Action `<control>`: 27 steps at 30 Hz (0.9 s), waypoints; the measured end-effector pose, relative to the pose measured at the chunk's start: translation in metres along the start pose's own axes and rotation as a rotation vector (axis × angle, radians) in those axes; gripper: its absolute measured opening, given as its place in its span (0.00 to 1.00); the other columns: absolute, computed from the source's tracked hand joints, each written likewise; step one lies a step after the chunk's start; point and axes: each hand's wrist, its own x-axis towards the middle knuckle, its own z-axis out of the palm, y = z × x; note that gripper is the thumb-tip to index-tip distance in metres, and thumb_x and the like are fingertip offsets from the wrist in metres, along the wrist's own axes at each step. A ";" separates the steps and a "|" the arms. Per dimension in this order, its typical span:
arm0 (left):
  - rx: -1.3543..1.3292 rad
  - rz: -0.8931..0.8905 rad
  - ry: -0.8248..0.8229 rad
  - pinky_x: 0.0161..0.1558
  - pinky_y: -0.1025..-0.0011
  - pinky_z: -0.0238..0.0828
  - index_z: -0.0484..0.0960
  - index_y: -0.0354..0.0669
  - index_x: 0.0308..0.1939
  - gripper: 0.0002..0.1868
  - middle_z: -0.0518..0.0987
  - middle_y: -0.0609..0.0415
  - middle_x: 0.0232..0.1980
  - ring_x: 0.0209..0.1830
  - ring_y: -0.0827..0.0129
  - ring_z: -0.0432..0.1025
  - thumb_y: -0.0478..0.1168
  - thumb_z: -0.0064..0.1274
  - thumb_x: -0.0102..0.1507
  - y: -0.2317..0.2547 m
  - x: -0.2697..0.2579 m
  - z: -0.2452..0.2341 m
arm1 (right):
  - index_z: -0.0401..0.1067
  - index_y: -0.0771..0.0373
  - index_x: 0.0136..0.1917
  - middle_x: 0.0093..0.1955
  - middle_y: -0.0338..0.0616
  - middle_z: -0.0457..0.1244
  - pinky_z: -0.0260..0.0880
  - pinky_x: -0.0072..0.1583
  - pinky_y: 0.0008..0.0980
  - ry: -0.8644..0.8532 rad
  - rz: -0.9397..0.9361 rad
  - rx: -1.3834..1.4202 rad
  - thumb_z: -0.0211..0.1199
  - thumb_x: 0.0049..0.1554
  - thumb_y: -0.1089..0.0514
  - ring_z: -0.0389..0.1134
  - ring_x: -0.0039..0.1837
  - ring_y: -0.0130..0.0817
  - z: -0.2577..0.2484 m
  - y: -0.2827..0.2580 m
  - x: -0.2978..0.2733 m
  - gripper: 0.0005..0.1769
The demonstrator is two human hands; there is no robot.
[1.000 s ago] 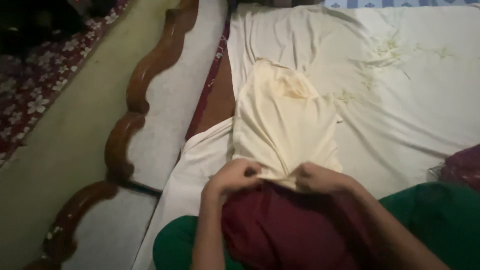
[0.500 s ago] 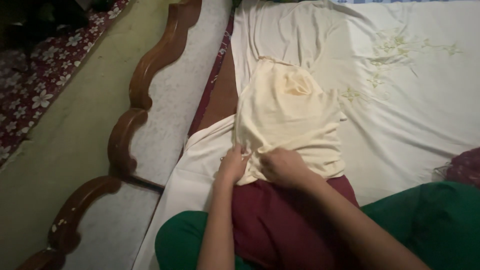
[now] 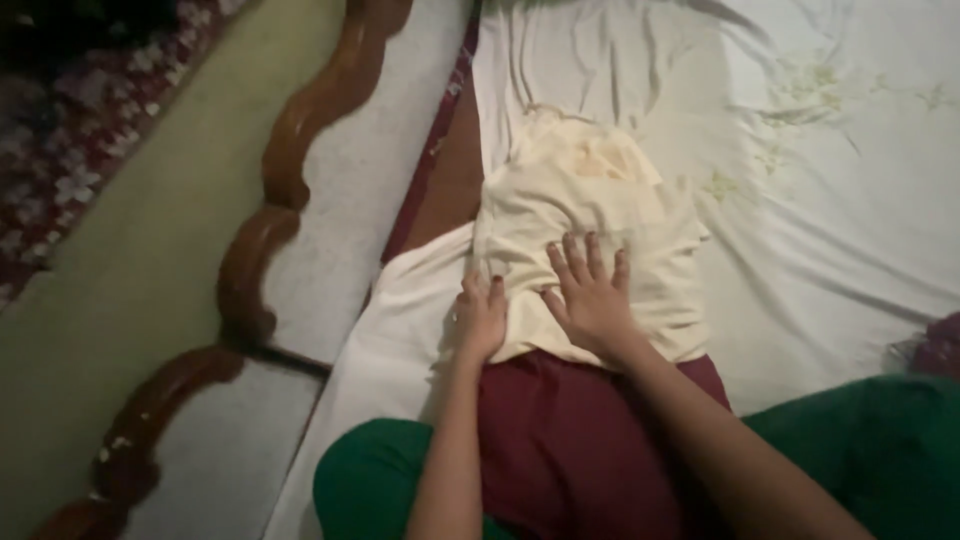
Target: Smooth out a bed sheet and insert a pillow into a pillowcase.
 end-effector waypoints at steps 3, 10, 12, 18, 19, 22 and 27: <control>-0.156 -0.012 -0.063 0.64 0.48 0.64 0.56 0.39 0.73 0.36 0.70 0.28 0.68 0.66 0.33 0.67 0.59 0.42 0.69 0.017 -0.015 -0.003 | 0.45 0.57 0.82 0.86 0.51 0.38 0.28 0.75 0.73 -0.002 -0.008 -0.092 0.45 0.64 0.32 0.32 0.86 0.56 0.003 -0.010 -0.010 0.43; -0.070 -0.102 -0.109 0.67 0.50 0.60 0.51 0.41 0.76 0.44 0.66 0.26 0.70 0.69 0.33 0.64 0.59 0.49 0.66 0.026 -0.014 -0.011 | 0.40 0.53 0.84 0.87 0.44 0.35 0.25 0.75 0.72 -0.008 -0.086 -0.027 0.44 0.62 0.32 0.29 0.86 0.51 -0.006 0.006 0.010 0.45; -0.084 -0.199 -0.147 0.69 0.52 0.60 0.49 0.41 0.78 0.49 0.65 0.27 0.71 0.70 0.34 0.63 0.63 0.51 0.64 0.026 -0.018 -0.013 | 0.38 0.51 0.83 0.86 0.43 0.33 0.23 0.74 0.72 -0.180 0.003 -0.091 0.43 0.61 0.31 0.27 0.85 0.51 -0.011 0.002 0.005 0.45; -0.277 -0.096 -0.170 0.72 0.56 0.56 0.43 0.35 0.79 0.59 0.61 0.32 0.76 0.75 0.42 0.60 0.65 0.57 0.60 0.008 -0.013 0.000 | 0.38 0.62 0.84 0.87 0.50 0.33 0.27 0.77 0.68 -0.165 -0.165 0.040 0.41 0.64 0.34 0.28 0.87 0.49 0.008 0.026 -0.046 0.45; -0.277 -0.098 -0.170 0.72 0.56 0.56 0.43 0.35 0.79 0.59 0.61 0.32 0.76 0.75 0.42 0.60 0.65 0.57 0.60 0.007 -0.014 0.003 | 0.38 0.62 0.84 0.87 0.50 0.33 0.27 0.77 0.68 -0.166 -0.166 0.042 0.41 0.64 0.34 0.28 0.87 0.49 -0.002 0.027 -0.053 0.45; -0.355 -0.163 -0.194 0.72 0.58 0.57 0.42 0.35 0.79 0.62 0.60 0.36 0.77 0.75 0.45 0.59 0.65 0.61 0.57 0.005 -0.010 0.004 | 0.37 0.65 0.83 0.86 0.53 0.32 0.28 0.76 0.64 -0.295 -0.192 0.242 0.47 0.64 0.37 0.30 0.85 0.51 -0.043 0.025 -0.062 0.47; -0.596 -0.316 -0.392 0.62 0.54 0.68 0.46 0.41 0.78 0.61 0.67 0.44 0.72 0.68 0.51 0.68 0.63 0.62 0.51 0.051 -0.031 -0.035 | 0.53 0.65 0.77 0.71 0.69 0.59 0.56 0.69 0.65 -0.170 0.942 0.433 0.66 0.58 0.43 0.60 0.71 0.68 -0.089 0.078 -0.050 0.43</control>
